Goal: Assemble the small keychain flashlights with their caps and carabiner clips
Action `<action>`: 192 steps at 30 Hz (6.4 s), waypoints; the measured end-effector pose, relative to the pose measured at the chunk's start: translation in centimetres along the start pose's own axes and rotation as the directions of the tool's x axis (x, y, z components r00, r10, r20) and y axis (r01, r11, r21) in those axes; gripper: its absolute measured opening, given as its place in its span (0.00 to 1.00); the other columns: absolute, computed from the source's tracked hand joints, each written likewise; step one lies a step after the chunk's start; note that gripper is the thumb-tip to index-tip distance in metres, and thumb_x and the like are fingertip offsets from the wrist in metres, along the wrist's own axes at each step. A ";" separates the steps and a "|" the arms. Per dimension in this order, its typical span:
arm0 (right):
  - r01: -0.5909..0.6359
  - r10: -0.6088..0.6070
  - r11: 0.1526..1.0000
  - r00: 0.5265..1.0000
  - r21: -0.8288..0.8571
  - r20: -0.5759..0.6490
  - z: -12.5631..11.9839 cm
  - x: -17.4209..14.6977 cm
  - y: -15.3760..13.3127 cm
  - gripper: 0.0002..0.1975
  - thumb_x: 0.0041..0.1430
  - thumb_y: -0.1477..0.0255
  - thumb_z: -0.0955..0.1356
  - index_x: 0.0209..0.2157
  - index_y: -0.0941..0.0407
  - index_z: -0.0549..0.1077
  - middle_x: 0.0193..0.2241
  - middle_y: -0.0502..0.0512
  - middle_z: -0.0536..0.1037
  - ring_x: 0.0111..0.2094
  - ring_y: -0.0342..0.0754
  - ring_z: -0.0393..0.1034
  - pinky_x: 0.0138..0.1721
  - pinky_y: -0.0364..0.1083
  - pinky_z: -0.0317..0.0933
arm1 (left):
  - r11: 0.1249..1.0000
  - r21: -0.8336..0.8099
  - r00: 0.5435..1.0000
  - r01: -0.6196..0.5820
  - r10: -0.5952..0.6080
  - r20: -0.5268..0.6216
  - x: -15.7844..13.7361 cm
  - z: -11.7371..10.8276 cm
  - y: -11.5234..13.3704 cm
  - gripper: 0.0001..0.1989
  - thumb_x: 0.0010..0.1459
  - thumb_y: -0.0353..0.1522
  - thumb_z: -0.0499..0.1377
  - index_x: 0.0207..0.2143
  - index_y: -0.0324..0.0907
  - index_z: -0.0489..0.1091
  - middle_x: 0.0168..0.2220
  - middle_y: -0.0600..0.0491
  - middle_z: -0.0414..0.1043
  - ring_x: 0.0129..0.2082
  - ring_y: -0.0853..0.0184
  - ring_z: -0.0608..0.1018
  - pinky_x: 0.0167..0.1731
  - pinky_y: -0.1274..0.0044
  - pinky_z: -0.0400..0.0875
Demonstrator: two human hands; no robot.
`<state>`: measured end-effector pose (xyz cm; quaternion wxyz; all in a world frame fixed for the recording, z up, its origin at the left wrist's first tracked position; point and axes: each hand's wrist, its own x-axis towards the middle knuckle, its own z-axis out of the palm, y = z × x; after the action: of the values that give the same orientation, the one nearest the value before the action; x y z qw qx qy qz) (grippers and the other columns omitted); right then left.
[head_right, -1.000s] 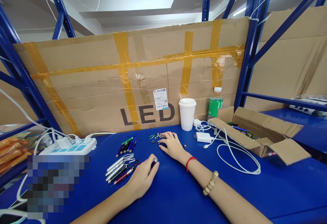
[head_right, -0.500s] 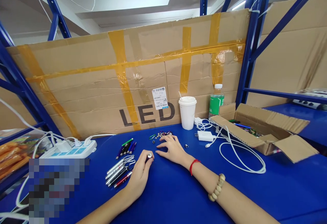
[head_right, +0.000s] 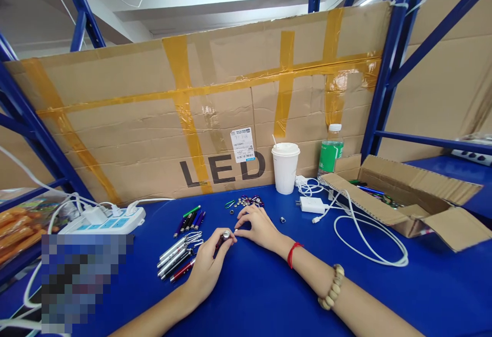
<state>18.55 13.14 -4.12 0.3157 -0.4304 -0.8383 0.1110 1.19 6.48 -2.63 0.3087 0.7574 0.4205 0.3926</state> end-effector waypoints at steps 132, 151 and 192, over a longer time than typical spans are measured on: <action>-0.176 0.161 0.933 0.984 -0.314 -0.075 -3.4 -0.4 0.5 0.10 0.59 0.72 0.65 0.40 0.56 0.76 0.39 0.58 0.73 0.42 0.52 0.66 0.42 0.49 0.55 | 0.988 0.107 0.990 0.111 -0.119 0.079 -0.2 -0.1 0.4 0.13 0.63 0.40 0.42 0.32 0.43 0.59 0.21 0.58 0.61 0.23 0.71 0.66 0.27 0.79 0.55; -0.094 0.130 0.935 0.988 -0.343 0.083 -2.7 -0.5 -2.1 0.10 0.60 0.65 0.65 0.37 0.53 0.76 0.36 0.54 0.76 0.42 0.50 0.67 0.43 0.49 0.55 | 0.985 0.143 0.991 0.097 -0.109 0.082 -0.1 -0.1 0.6 0.13 0.63 0.38 0.42 0.35 0.42 0.62 0.21 0.57 0.62 0.24 0.69 0.66 0.28 0.79 0.56; -0.169 0.252 0.688 0.967 0.706 -0.014 -0.6 -0.6 -2.7 0.17 0.46 0.60 0.72 0.32 0.61 0.78 0.31 0.57 0.76 0.30 0.45 0.72 0.33 0.42 0.69 | 0.979 0.123 0.982 0.164 -0.174 0.077 0.2 0.0 -0.3 0.13 0.63 0.38 0.42 0.43 0.46 0.62 0.26 0.57 0.65 0.28 0.68 0.69 0.31 0.78 0.59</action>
<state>17.44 11.02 -2.68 0.4857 -0.3778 -0.6599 0.4312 1.17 6.78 -2.76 0.3145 0.7520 0.4918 0.3062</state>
